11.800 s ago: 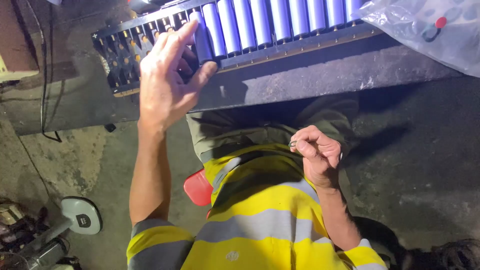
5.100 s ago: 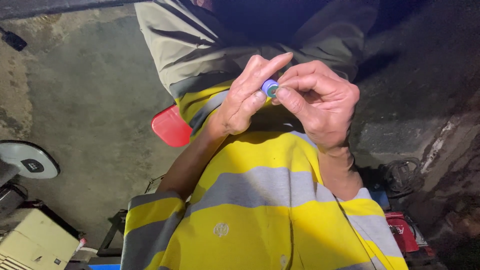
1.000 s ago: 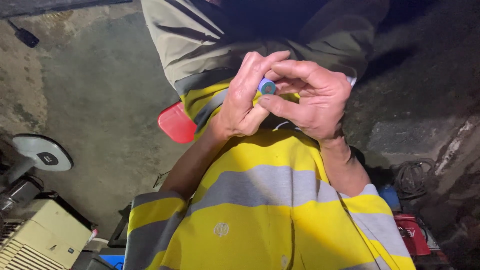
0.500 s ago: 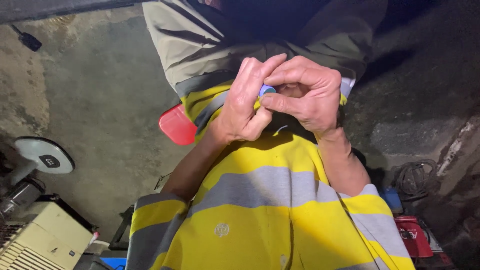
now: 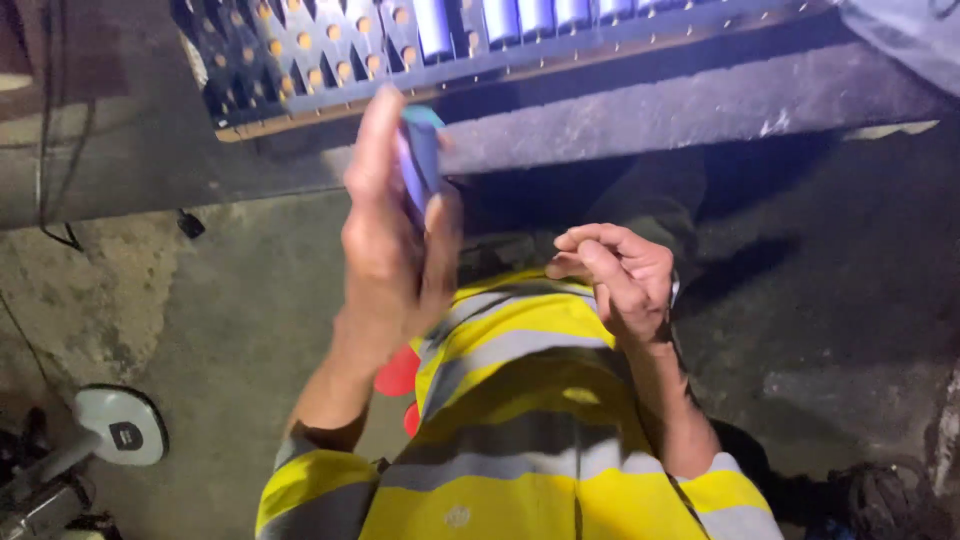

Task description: The person applies circular insulation stickers to the ends of cylindrical batteries by peeling them from a sheet and pressing them onto each battery terminal.

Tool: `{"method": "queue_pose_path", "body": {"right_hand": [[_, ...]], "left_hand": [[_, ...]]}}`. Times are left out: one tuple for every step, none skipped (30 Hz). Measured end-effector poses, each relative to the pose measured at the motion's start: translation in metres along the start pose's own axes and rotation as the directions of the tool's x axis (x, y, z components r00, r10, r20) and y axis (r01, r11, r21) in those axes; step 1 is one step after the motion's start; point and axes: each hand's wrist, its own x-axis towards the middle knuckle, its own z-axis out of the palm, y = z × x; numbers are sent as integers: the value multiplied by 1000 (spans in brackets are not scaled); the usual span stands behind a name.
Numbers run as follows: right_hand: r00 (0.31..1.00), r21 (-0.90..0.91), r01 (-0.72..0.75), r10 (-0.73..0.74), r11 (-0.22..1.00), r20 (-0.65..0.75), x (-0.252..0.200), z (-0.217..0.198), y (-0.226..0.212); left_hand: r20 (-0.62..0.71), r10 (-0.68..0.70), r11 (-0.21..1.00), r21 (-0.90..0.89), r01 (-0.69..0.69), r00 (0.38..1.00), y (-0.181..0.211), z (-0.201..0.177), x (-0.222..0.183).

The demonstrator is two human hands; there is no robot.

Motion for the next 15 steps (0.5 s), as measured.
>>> {"method": "queue_pose_path", "body": {"right_hand": [[1000,1,9,-9,1000,4,1,-4,3],[999,7,35,-34,999,-12,2,-8,6],[998,14,60,-60,998,-27,4,-12,10],[997,17,69,-69,997,-22,3,-13,11],[998,-12,40,-40,999,-49,2,-13,12],[997,-40,9,-12,999,-77,1,-14,14],[997,-35,17,-20,999,-77,0,-9,8],[995,-126,-55,43,991,-90,-1,-5,2],[988,-215,-130,108,968,-111,-3,-1,-4],[988,-211,-125,103,969,-113,-2,-3,-4],[1000,-269,22,-17,963,22,-1,-5,-3],[978,-307,174,-129,936,163,-1,-7,-3],[978,-306,176,-131,936,162,-1,-8,-4],[986,-285,111,-71,952,148,-1,-9,-5],[991,-261,45,-9,964,135,-1,-9,-6]], "left_hand": [[-5,8,1000,3,-8,1000,-1,-3,13],[-25,-1,997,73,3,1000,-2,-7,27],[-46,-8,989,145,14,999,-3,-11,40],[-51,0,989,150,7,999,-6,-8,49],[-34,20,982,187,-13,999,-10,-5,60],[-18,39,974,224,-34,999,-13,-2,71],[-17,48,973,227,-43,999,-16,3,77],[-5,11,962,273,-9,1000,-18,9,83],[6,-29,948,316,25,1000,-21,16,88],[9,-22,948,317,19,1000,-27,22,92],[-2,-11,934,358,11,1000,-32,28,95],[-11,1,917,399,4,1000,-38,34,99],[-11,3,917,399,1,1000,-43,38,99],[-25,4,909,418,7,1000,-49,42,99],[-37,4,900,436,13,999,-55,46,100]]}}
